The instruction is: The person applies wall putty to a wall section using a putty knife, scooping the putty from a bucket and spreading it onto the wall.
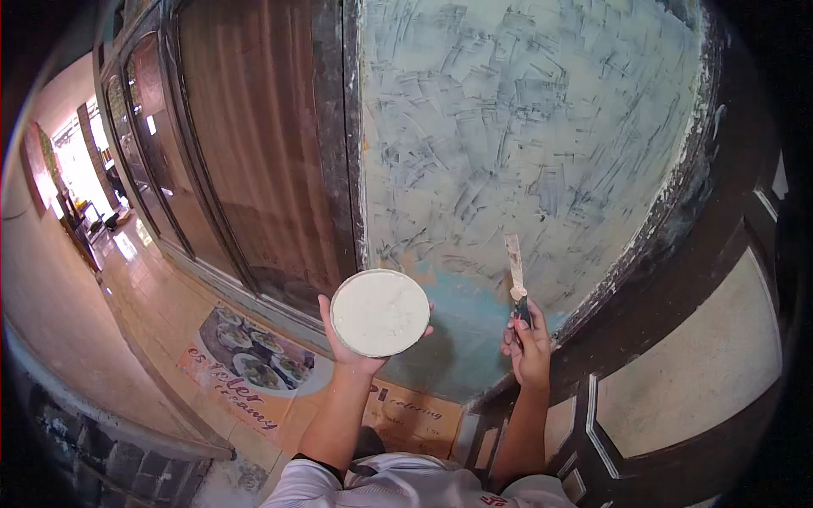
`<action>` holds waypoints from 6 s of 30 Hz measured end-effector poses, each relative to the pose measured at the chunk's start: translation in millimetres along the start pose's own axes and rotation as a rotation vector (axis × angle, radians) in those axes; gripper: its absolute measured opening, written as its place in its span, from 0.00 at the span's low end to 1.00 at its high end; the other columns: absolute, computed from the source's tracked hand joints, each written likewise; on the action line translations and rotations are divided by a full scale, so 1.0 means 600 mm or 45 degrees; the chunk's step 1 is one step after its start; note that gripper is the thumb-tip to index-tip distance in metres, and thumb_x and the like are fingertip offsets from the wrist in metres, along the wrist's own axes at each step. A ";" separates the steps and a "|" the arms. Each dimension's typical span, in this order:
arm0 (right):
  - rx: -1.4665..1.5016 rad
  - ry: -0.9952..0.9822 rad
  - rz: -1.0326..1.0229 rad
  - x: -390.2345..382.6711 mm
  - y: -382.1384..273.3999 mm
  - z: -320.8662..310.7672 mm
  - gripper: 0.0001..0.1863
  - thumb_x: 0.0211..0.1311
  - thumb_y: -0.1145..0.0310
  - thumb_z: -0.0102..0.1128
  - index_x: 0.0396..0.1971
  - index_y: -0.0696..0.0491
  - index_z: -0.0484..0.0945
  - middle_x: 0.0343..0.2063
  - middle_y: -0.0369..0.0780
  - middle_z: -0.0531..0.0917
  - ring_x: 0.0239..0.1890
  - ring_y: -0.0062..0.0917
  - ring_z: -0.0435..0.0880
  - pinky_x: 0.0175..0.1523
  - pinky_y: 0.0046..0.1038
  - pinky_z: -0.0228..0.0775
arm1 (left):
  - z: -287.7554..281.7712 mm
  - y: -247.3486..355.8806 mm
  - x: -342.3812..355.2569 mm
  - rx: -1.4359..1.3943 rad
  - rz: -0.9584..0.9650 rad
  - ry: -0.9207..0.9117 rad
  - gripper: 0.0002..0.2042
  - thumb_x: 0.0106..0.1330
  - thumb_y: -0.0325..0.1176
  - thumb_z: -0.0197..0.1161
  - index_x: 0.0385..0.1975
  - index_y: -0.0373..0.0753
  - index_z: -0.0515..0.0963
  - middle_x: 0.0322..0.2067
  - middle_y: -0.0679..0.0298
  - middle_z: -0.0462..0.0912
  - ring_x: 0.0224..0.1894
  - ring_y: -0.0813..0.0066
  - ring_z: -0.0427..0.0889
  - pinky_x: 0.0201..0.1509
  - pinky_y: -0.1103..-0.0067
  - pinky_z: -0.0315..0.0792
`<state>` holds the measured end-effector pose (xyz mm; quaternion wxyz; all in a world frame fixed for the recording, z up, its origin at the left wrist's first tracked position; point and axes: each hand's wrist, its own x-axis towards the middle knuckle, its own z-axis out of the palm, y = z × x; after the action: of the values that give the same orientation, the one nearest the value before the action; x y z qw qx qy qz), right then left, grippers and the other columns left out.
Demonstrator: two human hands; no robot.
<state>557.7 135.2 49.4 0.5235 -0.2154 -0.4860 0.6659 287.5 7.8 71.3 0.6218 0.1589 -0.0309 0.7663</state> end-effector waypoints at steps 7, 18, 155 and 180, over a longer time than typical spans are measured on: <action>-0.597 -0.138 -0.404 0.000 -0.106 0.128 0.24 0.63 0.78 0.61 0.60 0.58 0.77 0.40 0.41 0.83 0.33 0.24 0.79 0.37 0.27 0.73 | 0.039 0.036 0.047 0.146 0.043 -0.012 0.50 0.63 0.80 0.42 0.74 0.45 0.62 0.74 0.43 0.61 0.69 0.17 0.60 0.62 0.23 0.59; -1.839 -0.053 -0.453 -0.056 -0.171 0.349 0.17 0.56 0.64 0.73 0.47 0.46 0.90 0.29 0.39 0.82 0.28 0.36 0.82 0.35 0.31 0.72 | 0.037 0.126 0.082 0.170 0.066 -0.074 0.45 0.70 0.74 0.42 0.69 0.37 0.69 0.69 0.50 0.72 0.67 0.45 0.73 0.71 0.50 0.68; -1.820 0.184 -1.082 0.179 -0.054 0.194 0.39 0.65 0.79 0.54 0.77 0.56 0.55 0.56 0.52 0.68 0.50 0.46 0.64 0.63 0.45 0.56 | 0.070 0.124 0.171 0.034 -0.310 -0.347 0.53 0.64 0.79 0.43 0.75 0.37 0.57 0.72 0.32 0.57 0.68 0.11 0.56 0.61 0.24 0.60; -1.679 0.610 -1.228 0.256 -0.059 0.199 0.39 0.63 0.79 0.64 0.75 0.54 0.62 0.42 0.48 0.75 0.45 0.43 0.74 0.56 0.39 0.68 | 0.018 0.230 0.119 0.223 -0.267 -0.261 0.54 0.59 0.83 0.42 0.75 0.42 0.61 0.71 0.37 0.62 0.66 0.15 0.62 0.61 0.26 0.63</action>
<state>425.1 223.5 166.3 0.6061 -0.3808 -0.6892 -0.1126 144.3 41.4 122.4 0.6759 0.2919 -0.0106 0.6767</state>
